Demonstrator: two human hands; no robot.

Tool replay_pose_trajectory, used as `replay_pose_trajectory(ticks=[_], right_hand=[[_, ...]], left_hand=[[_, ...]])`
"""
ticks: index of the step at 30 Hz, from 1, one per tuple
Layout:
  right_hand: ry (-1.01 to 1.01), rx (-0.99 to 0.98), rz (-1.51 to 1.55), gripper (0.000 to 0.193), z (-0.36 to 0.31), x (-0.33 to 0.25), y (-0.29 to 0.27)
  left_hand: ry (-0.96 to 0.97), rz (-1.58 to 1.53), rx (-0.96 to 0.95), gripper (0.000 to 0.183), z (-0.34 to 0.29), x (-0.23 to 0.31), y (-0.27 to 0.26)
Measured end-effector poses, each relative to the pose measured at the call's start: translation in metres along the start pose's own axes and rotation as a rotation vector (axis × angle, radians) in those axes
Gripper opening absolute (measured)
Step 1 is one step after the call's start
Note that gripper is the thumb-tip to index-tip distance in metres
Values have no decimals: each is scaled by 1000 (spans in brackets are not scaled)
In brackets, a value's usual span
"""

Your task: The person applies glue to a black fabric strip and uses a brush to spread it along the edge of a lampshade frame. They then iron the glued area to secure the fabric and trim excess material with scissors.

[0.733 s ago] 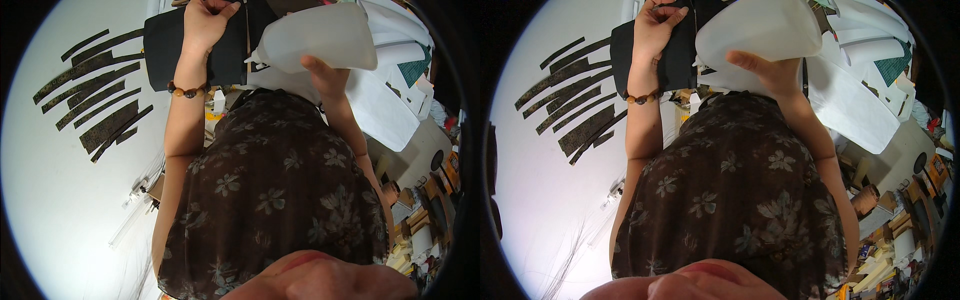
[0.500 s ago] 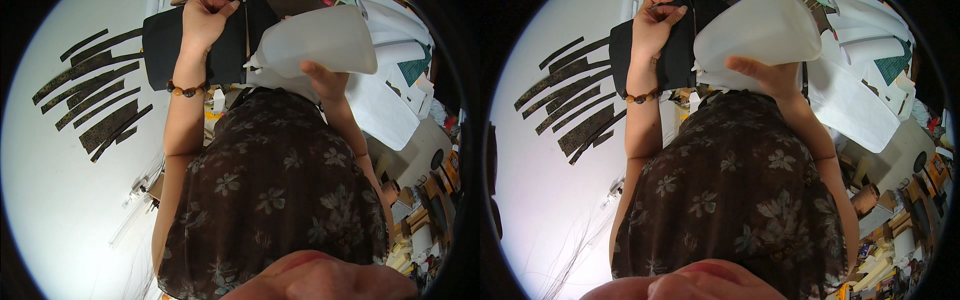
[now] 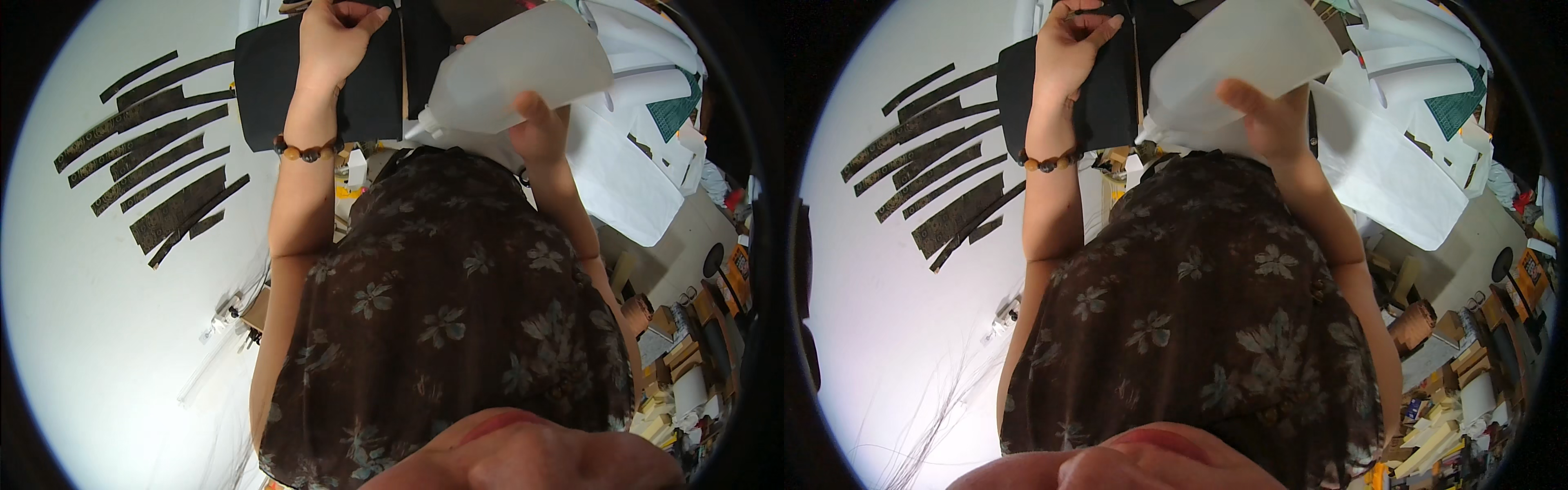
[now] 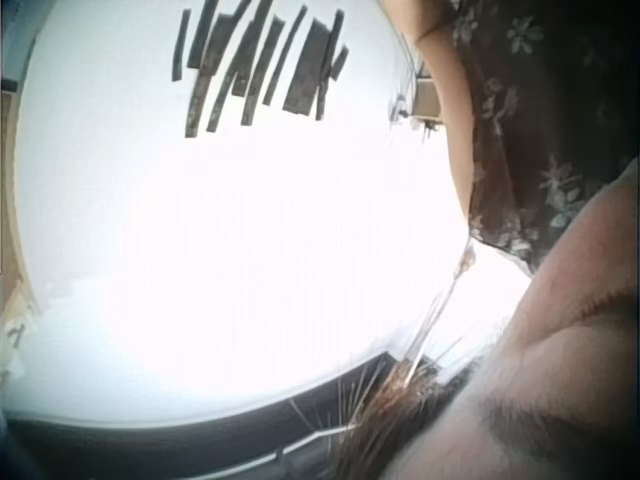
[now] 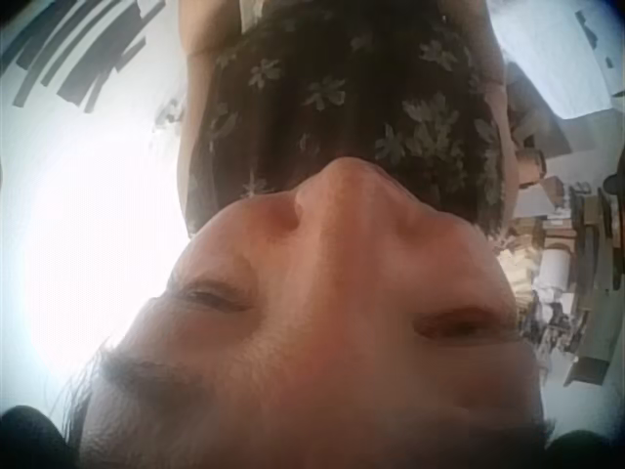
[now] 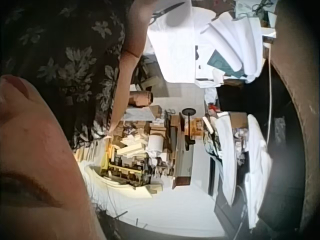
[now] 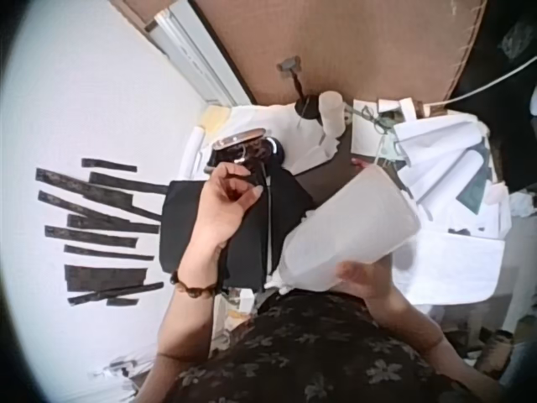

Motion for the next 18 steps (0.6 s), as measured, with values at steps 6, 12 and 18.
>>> replay_pose_trajectory(ticks=[6, 12, 18], right_hand=[[423, 256, 818, 67, 27, 13, -34], [419, 412, 1251, 50, 92, 100, -142], [184, 417, 1327, 46, 213, 126, -224]], left_hand=[[-48, 14, 16, 30, 0, 3, 8], [-123, -13, 14, 30, 1, 9, 8], [-128, -63, 3, 29, 4, 11, 11]])
Point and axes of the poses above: each hand's wrist, its own z-axis towards the middle knuckle, its own y-axis out of the palm, x = y × z, the point moved 1 cm from there along z, towards the middle knuckle, and after that the axes turned 13 degrees about y, right-handed, at the moved point
